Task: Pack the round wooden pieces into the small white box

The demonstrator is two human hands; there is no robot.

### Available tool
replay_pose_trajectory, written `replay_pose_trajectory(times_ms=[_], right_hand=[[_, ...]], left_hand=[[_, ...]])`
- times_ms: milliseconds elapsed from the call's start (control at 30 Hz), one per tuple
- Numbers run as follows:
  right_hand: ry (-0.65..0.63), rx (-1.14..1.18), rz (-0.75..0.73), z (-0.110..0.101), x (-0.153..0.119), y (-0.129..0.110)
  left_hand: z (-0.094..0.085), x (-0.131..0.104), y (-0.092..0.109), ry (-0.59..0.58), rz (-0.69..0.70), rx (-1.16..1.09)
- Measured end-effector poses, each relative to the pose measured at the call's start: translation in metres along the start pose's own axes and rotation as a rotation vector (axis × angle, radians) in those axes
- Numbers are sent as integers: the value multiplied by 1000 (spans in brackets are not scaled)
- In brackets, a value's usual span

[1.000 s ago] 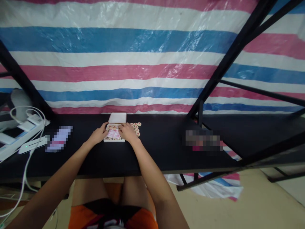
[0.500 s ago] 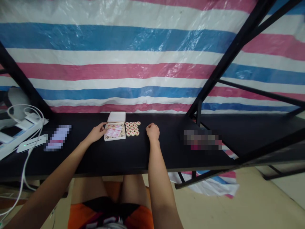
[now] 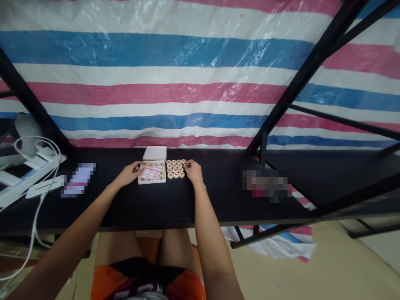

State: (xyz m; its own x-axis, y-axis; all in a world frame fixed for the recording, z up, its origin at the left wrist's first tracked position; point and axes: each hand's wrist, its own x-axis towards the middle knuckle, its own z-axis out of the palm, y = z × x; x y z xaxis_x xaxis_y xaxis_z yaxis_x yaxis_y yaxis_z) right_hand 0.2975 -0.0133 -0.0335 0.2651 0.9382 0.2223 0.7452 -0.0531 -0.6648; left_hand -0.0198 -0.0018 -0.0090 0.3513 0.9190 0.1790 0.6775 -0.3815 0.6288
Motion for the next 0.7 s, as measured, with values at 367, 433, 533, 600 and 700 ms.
replay_pose_trajectory(times_ms=[367,433,533,600,700], right_hand=[[0,58,-30,1,1,-2],[36,6,-58,-1,-3,-8],[66,-74,-208,-1,-13,-30],[20,-89,-367,5,-23,-50],[-95,-118,-627,18,-38,-80]], left_hand=[[0,2,-2,10,-10,10],[1,3,-4,10,-20,20],[2,4,-6,-1,-22,30],[2,4,-6,0,-18,28],[2,4,-5,14,-11,22]])
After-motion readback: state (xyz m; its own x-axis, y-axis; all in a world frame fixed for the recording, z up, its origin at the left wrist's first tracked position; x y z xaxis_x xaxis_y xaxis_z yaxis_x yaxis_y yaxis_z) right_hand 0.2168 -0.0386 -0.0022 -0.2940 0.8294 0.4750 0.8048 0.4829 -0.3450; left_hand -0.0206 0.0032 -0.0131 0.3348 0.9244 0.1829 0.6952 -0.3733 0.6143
